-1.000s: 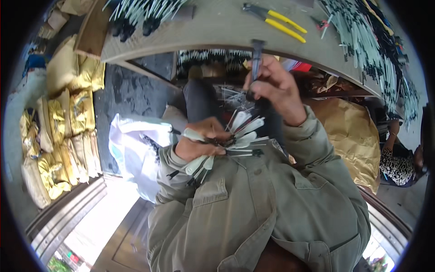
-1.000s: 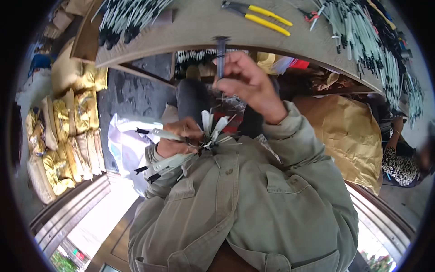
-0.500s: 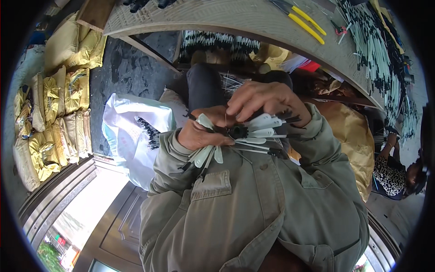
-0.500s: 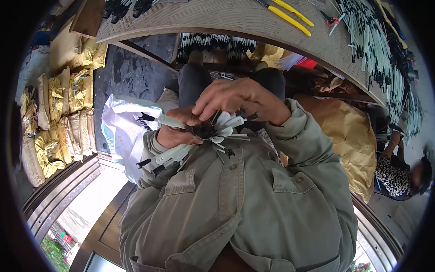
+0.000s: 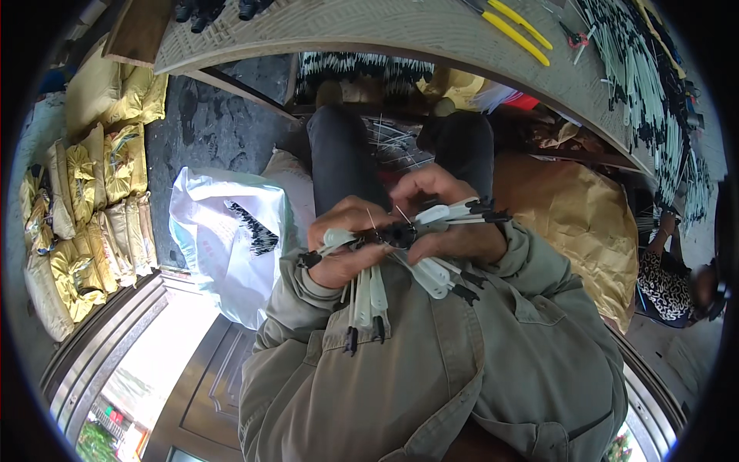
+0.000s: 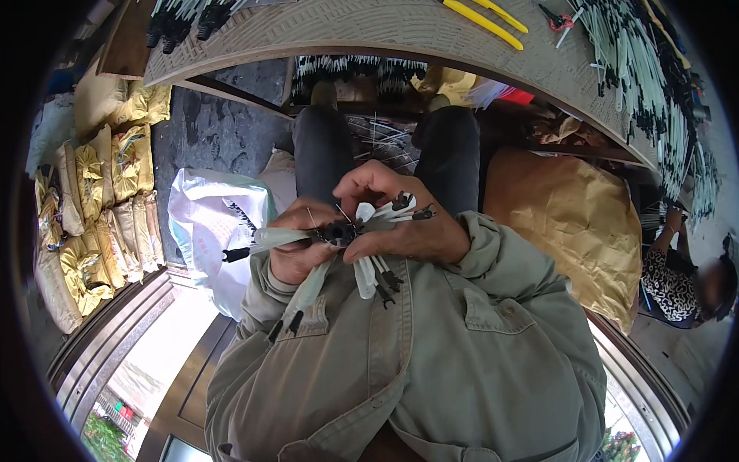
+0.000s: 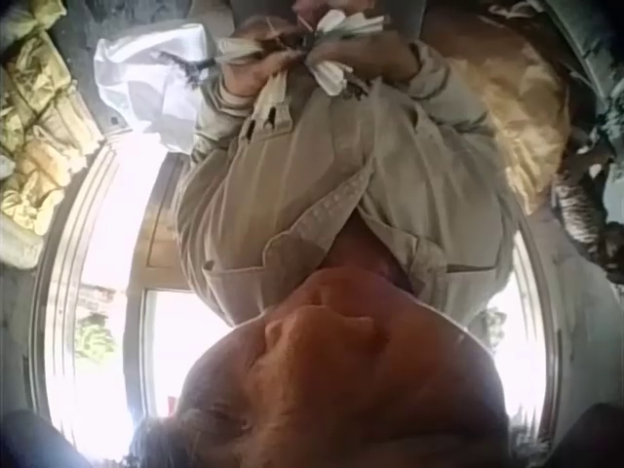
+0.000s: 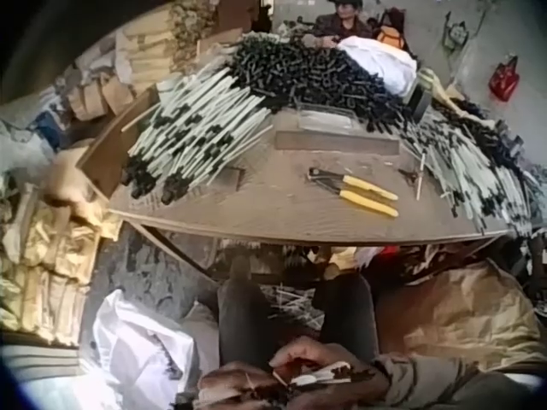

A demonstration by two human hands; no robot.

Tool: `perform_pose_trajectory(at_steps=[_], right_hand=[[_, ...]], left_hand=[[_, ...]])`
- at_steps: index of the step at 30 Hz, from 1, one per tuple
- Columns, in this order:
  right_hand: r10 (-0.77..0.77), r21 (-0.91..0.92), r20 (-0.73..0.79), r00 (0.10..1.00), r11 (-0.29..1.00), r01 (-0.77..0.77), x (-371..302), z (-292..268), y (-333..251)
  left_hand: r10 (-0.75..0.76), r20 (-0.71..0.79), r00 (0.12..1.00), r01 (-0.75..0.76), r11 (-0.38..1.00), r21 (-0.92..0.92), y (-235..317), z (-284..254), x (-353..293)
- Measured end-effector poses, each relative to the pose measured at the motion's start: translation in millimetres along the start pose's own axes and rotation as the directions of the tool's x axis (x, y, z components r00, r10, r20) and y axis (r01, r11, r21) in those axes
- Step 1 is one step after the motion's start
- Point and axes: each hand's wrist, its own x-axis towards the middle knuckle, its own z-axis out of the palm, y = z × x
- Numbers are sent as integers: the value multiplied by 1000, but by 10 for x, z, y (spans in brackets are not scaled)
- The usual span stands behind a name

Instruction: Assembling and crimping bundles of wires into connectors at a production workbench.

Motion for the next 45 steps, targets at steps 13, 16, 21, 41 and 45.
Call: perform_pose_trajectory(at_steps=[13,16,21,41,45], right_hand=[[211,76,-44,976,975,-207,48,58,-100],[139,75,-43,989,988,-136,29,71,-69],[108,69,-35,993,992,-106,8,91,-24],[-135,-8,69,988,991,136,52,40,105],[-256,-171,-85,963,956,239,-8,161,166]], left_hand=[[48,-9,999,-49,987,-150,-75,-80,-59],[-26,89,996,45,975,-219,13,-158,-11],[-143,245,959,179,975,-134,88,-221,31],[-203,-100,974,167,943,-288,77,16,-170],[-111,-146,983,105,993,-45,63,11,-236]])
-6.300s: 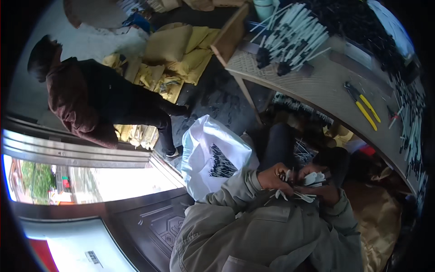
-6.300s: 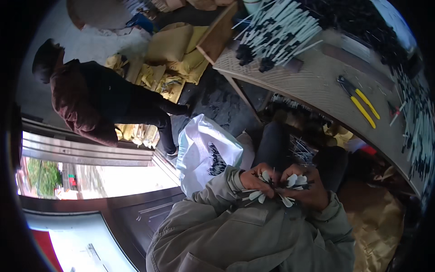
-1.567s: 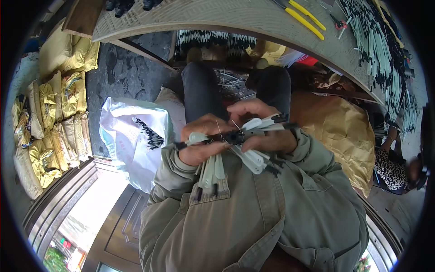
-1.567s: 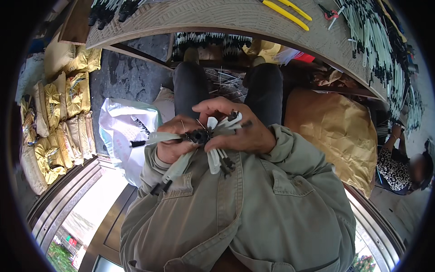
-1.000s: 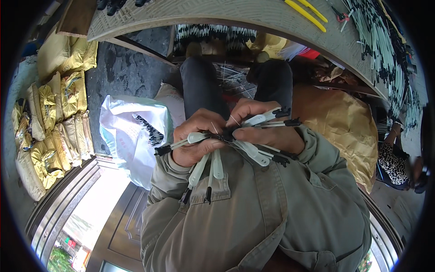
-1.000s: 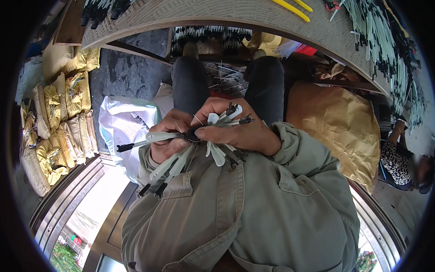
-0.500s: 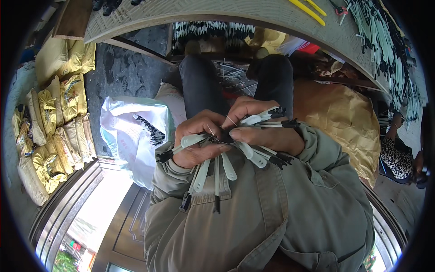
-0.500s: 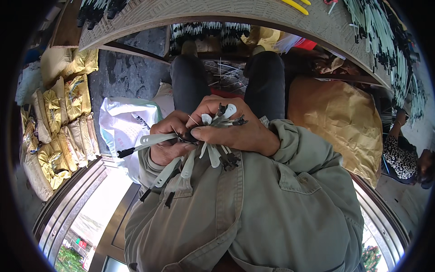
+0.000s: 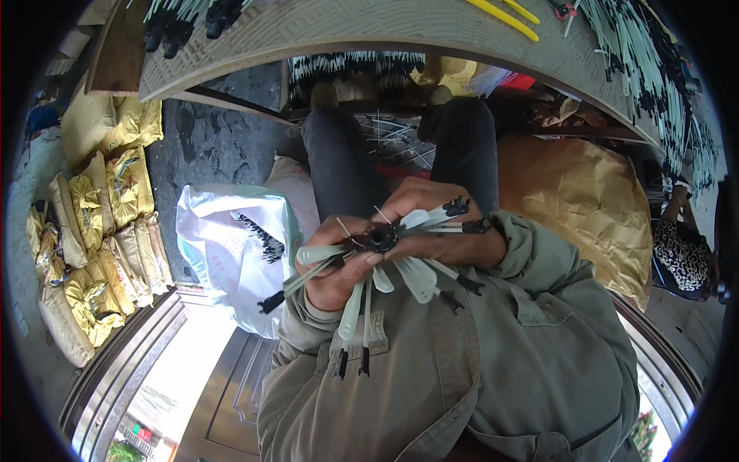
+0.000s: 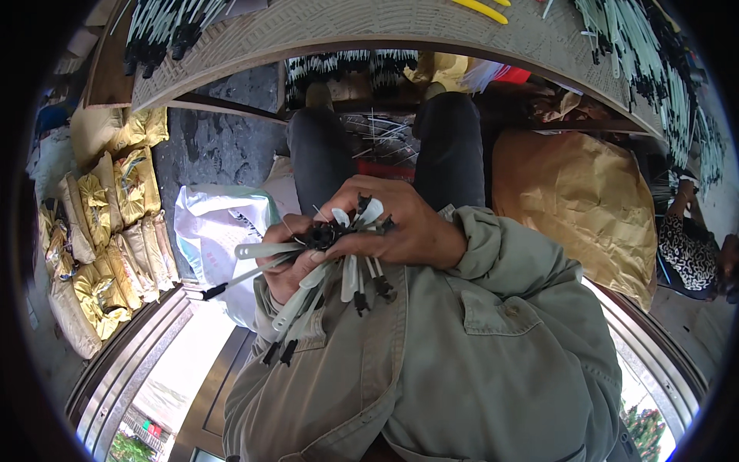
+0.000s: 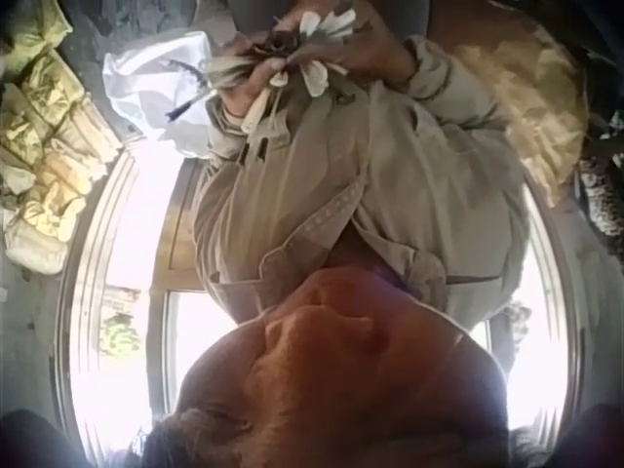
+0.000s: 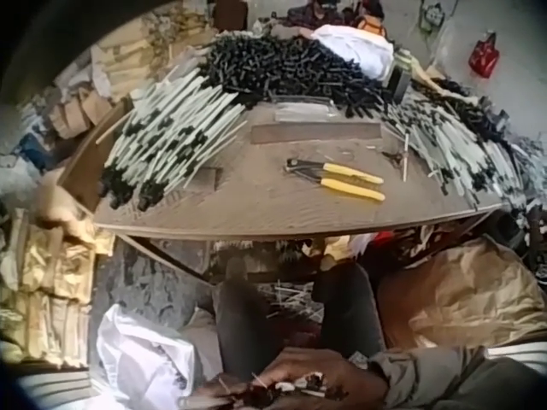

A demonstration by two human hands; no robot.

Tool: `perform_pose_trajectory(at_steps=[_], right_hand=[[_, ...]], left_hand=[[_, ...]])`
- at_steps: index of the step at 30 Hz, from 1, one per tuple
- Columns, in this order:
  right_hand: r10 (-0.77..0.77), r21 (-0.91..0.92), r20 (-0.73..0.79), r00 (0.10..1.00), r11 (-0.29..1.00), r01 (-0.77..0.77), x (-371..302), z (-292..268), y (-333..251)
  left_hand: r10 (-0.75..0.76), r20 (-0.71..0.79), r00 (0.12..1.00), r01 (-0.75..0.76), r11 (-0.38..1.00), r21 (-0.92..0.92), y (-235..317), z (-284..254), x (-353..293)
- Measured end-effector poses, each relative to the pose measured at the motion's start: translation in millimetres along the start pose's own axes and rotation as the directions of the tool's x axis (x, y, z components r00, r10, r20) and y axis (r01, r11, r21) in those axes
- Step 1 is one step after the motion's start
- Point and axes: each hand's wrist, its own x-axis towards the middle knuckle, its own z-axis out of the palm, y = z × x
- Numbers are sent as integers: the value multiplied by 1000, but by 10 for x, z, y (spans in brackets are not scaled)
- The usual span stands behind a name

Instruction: Assembling and crimping bundles of wires into connectors at a production workbench.

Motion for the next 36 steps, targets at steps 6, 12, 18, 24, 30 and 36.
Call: perform_pose_trajectory(at_steps=[6,12,18,24,30,36], right_hand=[[77,39,57,995,996,-79,2,-70,-18],[34,89,80,996,995,-41,-9,-113,25],[72,130,38,997,989,-76,-31,-89,1],[-19,173,75,997,985,5,-15,-117,22],[-104,143,144,984,986,83,23,-132,63],[-161,170,170,972,977,131,29,-142,125]], left_hand=[[19,-9,1000,-20,992,-122,-43,-1,-41],[48,109,993,-48,999,-1,19,-24,48],[125,210,970,-149,983,104,-35,-68,79],[-198,237,951,278,881,-382,2,-77,101],[-157,377,913,283,909,-305,17,-185,194],[-146,453,880,306,902,-303,46,-160,273]])
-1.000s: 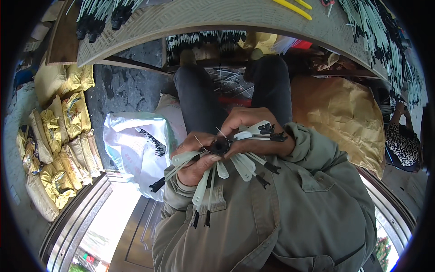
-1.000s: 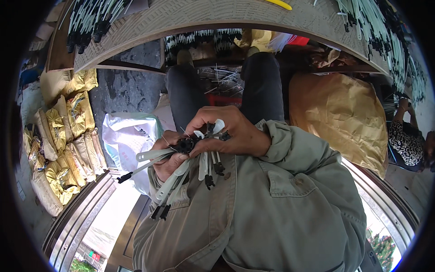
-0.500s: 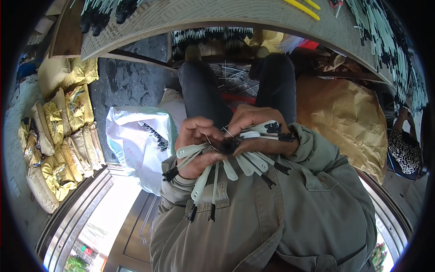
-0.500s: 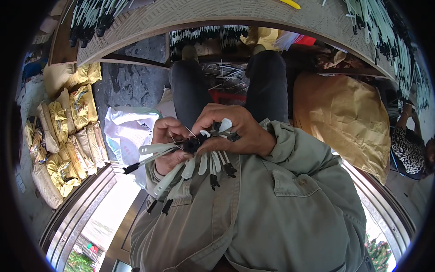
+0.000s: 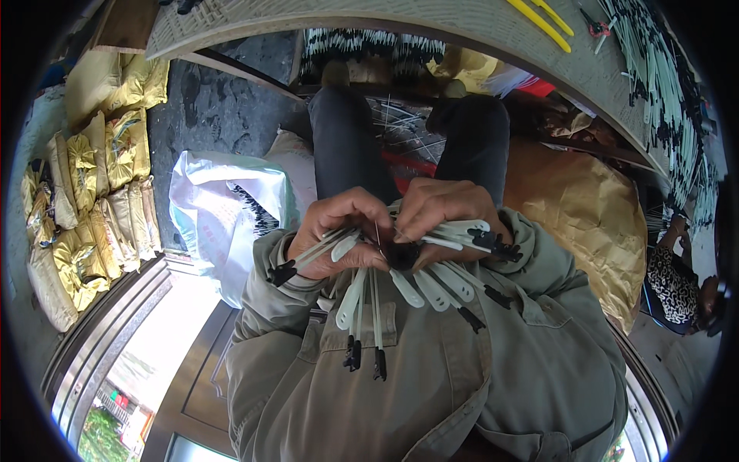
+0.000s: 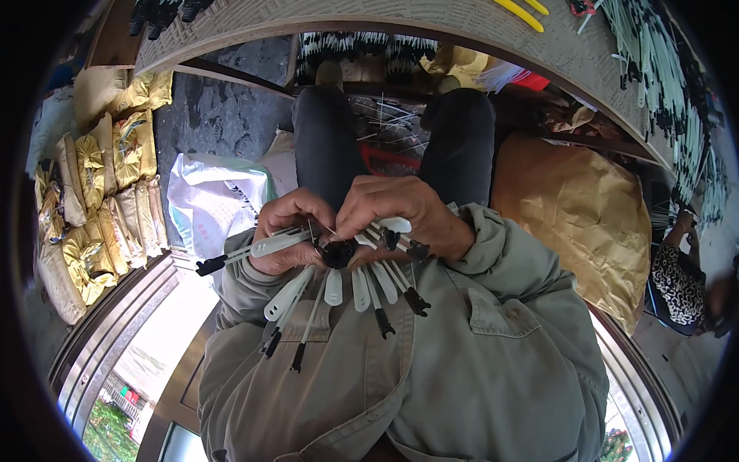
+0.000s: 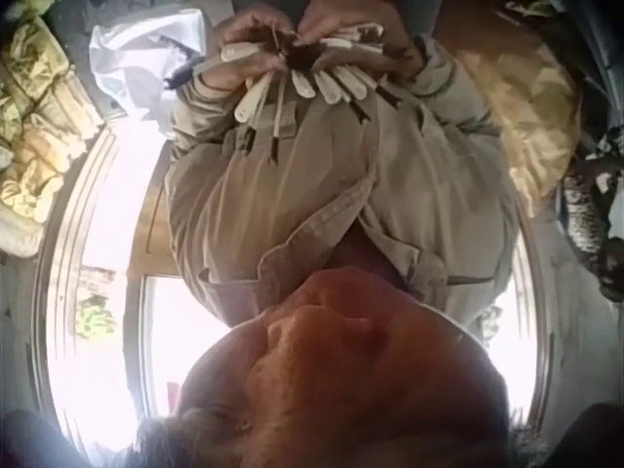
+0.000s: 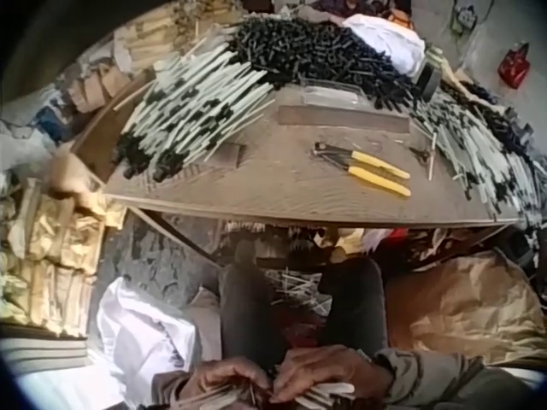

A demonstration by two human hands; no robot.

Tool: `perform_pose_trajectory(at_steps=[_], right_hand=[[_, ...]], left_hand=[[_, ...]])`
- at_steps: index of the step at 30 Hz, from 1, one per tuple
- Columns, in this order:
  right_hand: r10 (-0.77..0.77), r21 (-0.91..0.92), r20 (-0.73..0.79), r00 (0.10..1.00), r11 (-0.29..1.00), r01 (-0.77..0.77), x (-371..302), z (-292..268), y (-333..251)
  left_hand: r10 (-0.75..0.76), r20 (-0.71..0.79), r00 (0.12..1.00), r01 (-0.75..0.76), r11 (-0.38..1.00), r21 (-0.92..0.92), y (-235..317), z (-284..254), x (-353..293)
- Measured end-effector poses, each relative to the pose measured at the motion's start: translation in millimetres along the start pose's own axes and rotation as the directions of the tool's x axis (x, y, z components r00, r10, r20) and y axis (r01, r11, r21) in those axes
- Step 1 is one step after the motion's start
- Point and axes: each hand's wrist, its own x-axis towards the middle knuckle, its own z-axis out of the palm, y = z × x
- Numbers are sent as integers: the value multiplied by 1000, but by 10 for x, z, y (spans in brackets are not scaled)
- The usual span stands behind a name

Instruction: Assembling and crimping bundles of wires into connectors at a production workbench.

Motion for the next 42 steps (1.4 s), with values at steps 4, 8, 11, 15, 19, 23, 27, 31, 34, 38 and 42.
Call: perform_pose_trajectory(at_steps=[4,8,11,15,19,23,27,31,34,38,42], right_hand=[[-47,-90,-5,999,995,47,17,20,-19],[-37,-115,-36,999,993,33,8,-4,-30],[-69,-124,-34,997,990,64,12,21,1],[-62,-109,-48,997,992,57,2,39,7],[-59,-87,-21,998,995,57,-6,18,1],[18,-89,-35,999,996,-21,-21,32,-71],[364,223,-48,930,912,-345,30,33,-167],[175,-31,124,977,984,-173,163,-67,-152],[229,18,130,965,972,-234,190,-66,-175],[257,14,-75,963,966,-257,270,-84,-116],[323,254,-415,851,939,-233,337,-140,8]], left_hand=[[14,-116,993,-24,995,-92,-46,32,-36],[103,-98,990,-100,995,29,-32,-23,-13],[54,-82,995,-45,993,112,27,-44,-40],[69,-77,995,-54,981,186,22,-43,-66],[77,-63,995,-61,973,221,39,-26,-39],[18,-99,995,1,982,188,87,-23,-33],[-98,86,992,82,981,174,120,-180,104],[-86,252,964,21,968,250,101,-353,314],[-80,362,929,-11,970,243,100,-426,376],[221,-297,929,-127,943,307,106,-431,389],[694,-640,330,-512,701,497,310,-251,81]])
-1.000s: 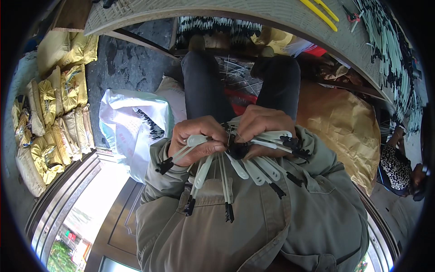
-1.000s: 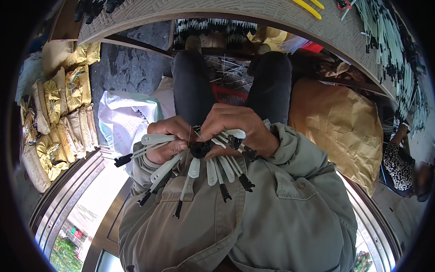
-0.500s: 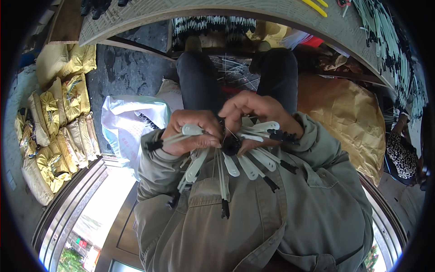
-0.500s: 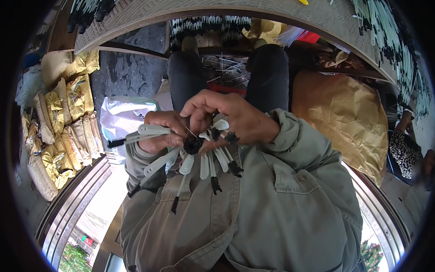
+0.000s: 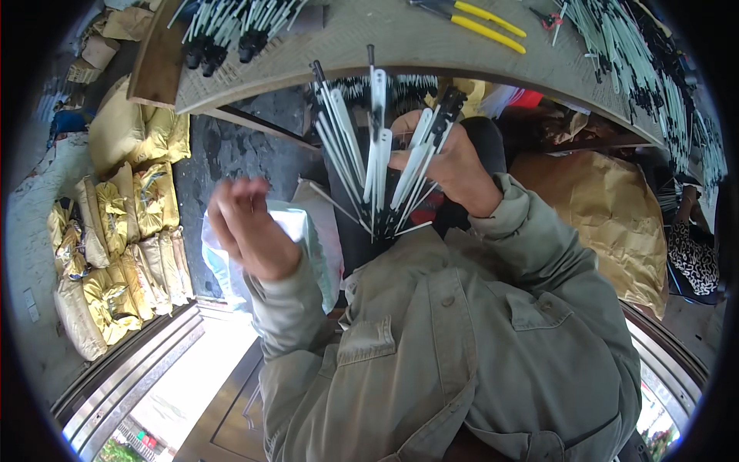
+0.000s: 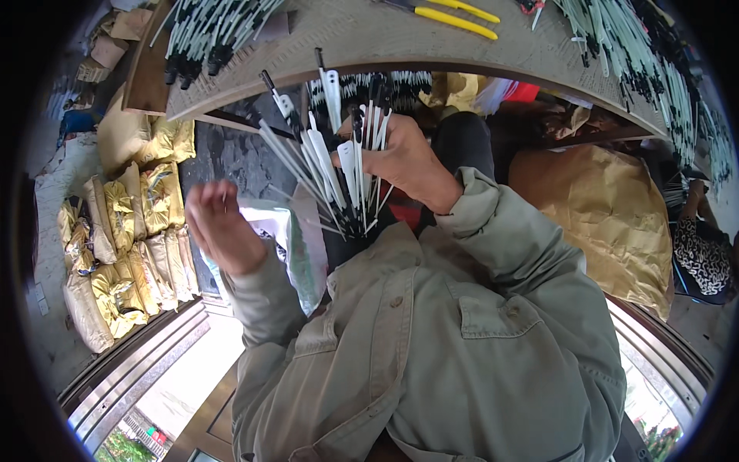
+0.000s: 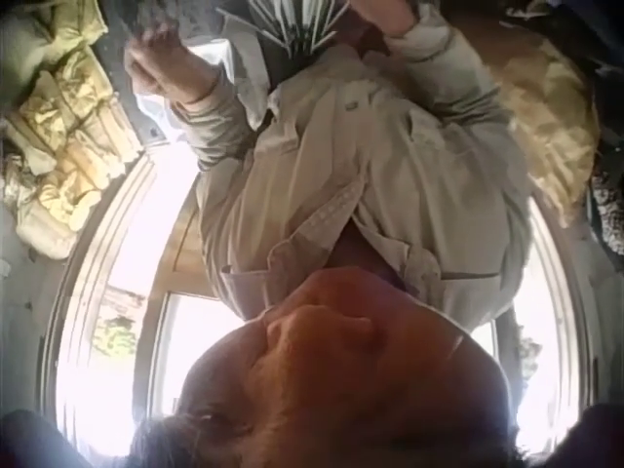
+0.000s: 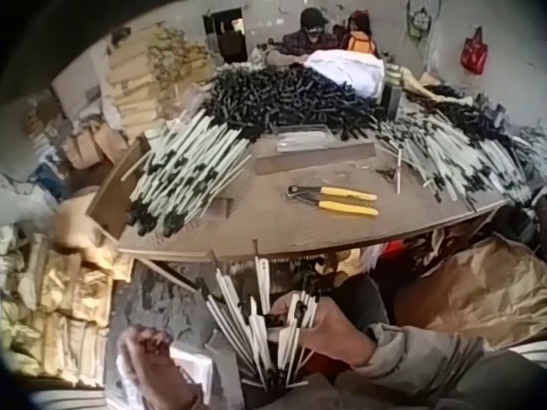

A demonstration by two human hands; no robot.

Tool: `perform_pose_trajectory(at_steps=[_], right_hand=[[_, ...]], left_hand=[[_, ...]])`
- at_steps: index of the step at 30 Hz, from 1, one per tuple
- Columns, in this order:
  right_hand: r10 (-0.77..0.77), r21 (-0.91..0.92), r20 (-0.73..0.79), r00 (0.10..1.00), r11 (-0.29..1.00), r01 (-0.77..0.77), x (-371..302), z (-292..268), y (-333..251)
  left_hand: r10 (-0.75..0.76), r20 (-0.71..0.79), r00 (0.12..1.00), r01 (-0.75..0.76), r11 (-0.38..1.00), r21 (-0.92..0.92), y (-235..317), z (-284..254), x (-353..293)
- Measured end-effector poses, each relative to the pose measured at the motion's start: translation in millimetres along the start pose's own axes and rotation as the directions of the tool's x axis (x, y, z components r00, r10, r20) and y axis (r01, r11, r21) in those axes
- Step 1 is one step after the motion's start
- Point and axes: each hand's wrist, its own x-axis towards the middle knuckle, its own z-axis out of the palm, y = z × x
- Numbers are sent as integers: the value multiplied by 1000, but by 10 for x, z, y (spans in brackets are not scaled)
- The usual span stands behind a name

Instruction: Assembling and crimping bundles of wires into connectors at a production workbench.

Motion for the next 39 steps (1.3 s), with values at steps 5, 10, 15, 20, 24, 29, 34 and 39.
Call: perform_pose_trajectory(at_steps=[5,10,15,20,24,29,34,39], right_hand=[[-114,-217,2,993,970,112,-136,302,18],[-158,-209,79,984,963,171,-355,427,-152],[-184,-314,149,972,923,223,-446,344,-116],[-75,-266,101,992,959,100,-506,243,78],[11,-263,105,994,965,17,-444,224,-2],[68,-33,312,948,998,-61,-337,82,-52],[323,117,347,881,917,-382,-448,-19,141],[284,-298,333,899,936,-185,-527,37,197]], left_hand=[[-97,388,917,-57,929,366,125,228,-807],[-119,489,864,-120,895,430,39,210,-842],[-297,484,823,72,900,429,26,107,-877],[-17,581,814,-355,776,521,21,233,-860],[-109,563,819,-255,810,528,41,224,-849],[-288,501,816,49,898,437,-2,136,-797],[-385,608,694,277,923,268,-19,-8,-587],[-306,717,627,152,950,272,-11,12,-620]])
